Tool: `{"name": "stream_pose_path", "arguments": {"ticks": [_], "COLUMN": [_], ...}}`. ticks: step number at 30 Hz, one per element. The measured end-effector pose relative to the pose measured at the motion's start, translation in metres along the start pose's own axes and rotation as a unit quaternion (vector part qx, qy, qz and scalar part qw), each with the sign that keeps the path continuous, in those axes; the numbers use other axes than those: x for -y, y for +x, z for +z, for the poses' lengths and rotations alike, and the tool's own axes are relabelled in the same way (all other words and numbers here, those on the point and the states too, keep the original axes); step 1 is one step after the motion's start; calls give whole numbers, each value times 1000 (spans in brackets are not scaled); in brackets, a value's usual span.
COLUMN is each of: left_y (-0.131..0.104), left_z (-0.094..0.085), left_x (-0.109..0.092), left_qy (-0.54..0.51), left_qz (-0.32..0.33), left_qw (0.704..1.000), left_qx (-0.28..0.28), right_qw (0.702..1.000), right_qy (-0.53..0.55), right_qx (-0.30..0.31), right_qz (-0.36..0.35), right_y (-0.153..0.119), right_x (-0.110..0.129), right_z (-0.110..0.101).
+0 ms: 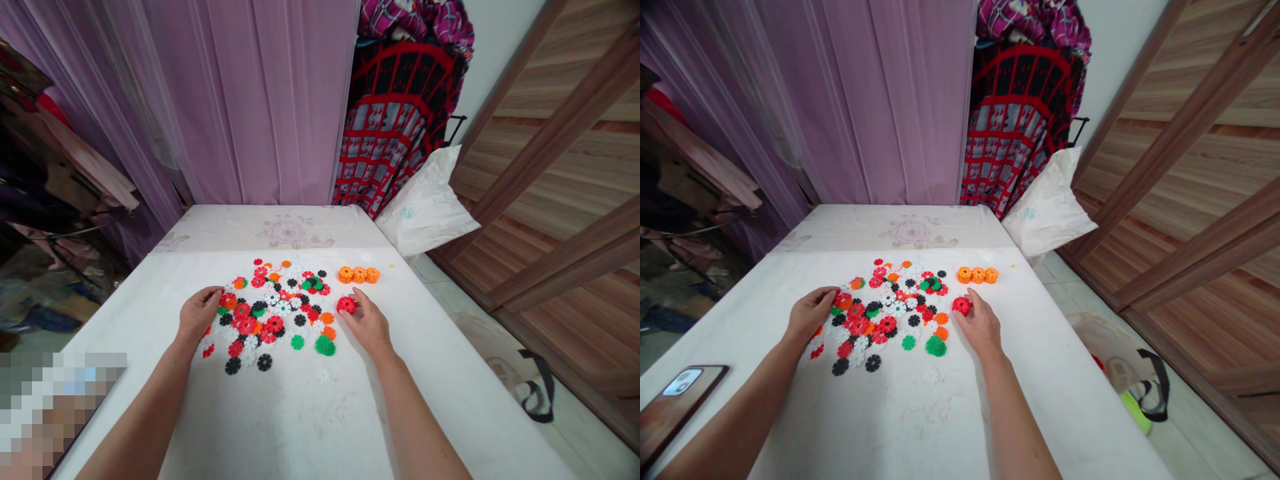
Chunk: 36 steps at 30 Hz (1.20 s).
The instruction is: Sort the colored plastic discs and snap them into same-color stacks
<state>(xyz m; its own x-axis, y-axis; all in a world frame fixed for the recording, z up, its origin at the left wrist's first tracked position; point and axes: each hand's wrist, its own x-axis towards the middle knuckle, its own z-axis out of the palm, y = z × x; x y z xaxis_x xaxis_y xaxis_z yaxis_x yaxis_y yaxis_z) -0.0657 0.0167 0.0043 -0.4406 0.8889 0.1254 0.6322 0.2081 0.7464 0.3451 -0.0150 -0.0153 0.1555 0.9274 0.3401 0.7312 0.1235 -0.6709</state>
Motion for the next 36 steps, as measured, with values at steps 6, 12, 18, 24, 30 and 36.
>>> {"name": "stream_pose_path", "arguments": {"ticks": [6,12,18,24,30,36], "left_y": [0,1,2,5,4,4], "left_z": [0,-1,-1,2,3,0], "left_x": [1,3,4,9,10,7], "left_qy": [-1,1,2,-8,-9,-1], "left_qz": [-4,9,1,10,6,6], "left_qw": [1000,1000,1000,1000,1000,1000], "left_qx": [1,2,12,11,3,7], "right_qw": [999,999,999,993,989,988], "right_qy": [-23,-31,-39,-117,-145,-153], "right_qx": [-22,-20,-2,22,11,10], "right_qz": [-7,-17,-17,-3,-6,-6], "right_y": [0,0,-2,0,1,2], "right_x": [3,4,6,5,1,5], "right_z": [-1,-1,-3,-4,3,4]}}
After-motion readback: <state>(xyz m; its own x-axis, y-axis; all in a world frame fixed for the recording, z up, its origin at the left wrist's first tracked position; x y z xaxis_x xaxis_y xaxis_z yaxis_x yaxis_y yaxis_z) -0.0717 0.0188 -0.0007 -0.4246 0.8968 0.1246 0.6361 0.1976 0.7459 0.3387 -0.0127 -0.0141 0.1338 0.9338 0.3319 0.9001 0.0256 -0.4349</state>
